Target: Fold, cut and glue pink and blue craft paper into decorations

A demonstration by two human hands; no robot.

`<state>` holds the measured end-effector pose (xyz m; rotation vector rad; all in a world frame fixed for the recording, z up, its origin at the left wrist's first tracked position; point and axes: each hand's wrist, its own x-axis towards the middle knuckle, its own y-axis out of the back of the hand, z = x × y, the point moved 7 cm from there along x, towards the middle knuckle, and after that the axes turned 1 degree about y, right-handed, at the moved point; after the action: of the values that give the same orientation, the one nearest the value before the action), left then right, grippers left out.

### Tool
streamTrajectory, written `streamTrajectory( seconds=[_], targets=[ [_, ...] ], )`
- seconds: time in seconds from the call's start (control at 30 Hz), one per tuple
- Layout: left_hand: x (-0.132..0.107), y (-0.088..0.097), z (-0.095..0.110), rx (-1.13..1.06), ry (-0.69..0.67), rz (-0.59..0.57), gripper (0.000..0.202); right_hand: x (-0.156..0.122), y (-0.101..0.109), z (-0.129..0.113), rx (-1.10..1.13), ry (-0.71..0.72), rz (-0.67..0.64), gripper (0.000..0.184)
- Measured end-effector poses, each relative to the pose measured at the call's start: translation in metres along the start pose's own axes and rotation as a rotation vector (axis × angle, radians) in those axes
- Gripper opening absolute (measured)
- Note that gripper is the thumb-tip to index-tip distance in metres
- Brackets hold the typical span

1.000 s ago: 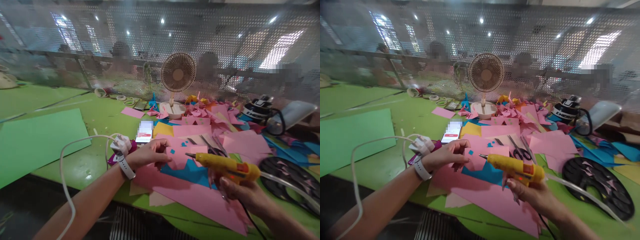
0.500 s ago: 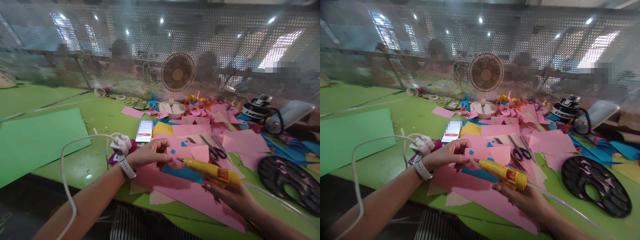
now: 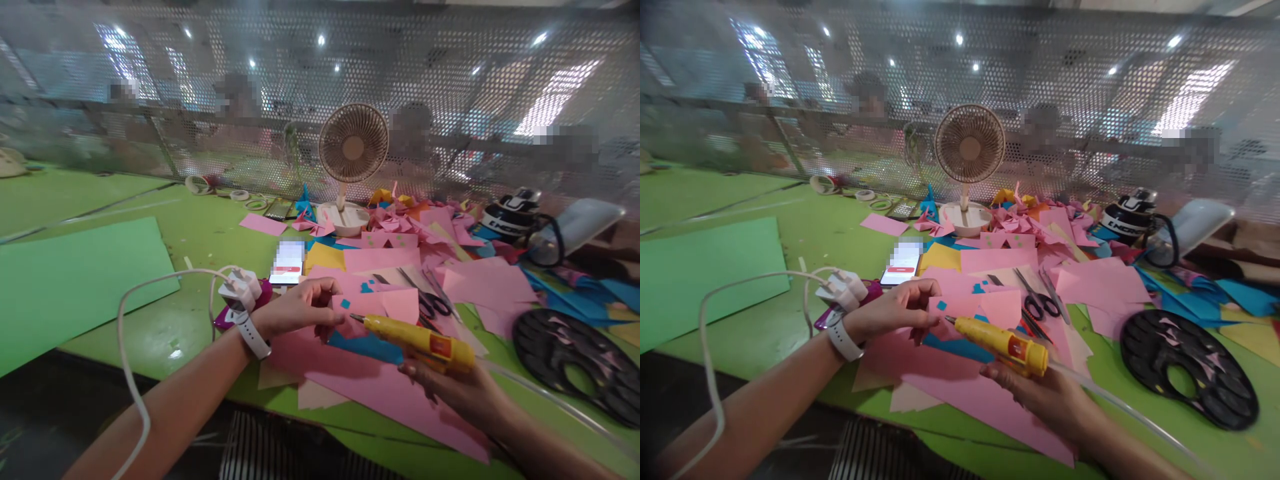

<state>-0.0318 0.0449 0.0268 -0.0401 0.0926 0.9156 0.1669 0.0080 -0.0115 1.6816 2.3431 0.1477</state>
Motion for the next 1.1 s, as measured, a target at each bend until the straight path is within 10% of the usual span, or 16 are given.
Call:
streamTrajectory(
  seconds=[1.1],
  targets=[
    [0.0005, -0.0015, -0.0011, 0.003, -0.009, -0.035, 0.021, -0.0005, -0.0002, 0.0008, -0.121, -0.032, 0.028, 0.034]
  ],
)
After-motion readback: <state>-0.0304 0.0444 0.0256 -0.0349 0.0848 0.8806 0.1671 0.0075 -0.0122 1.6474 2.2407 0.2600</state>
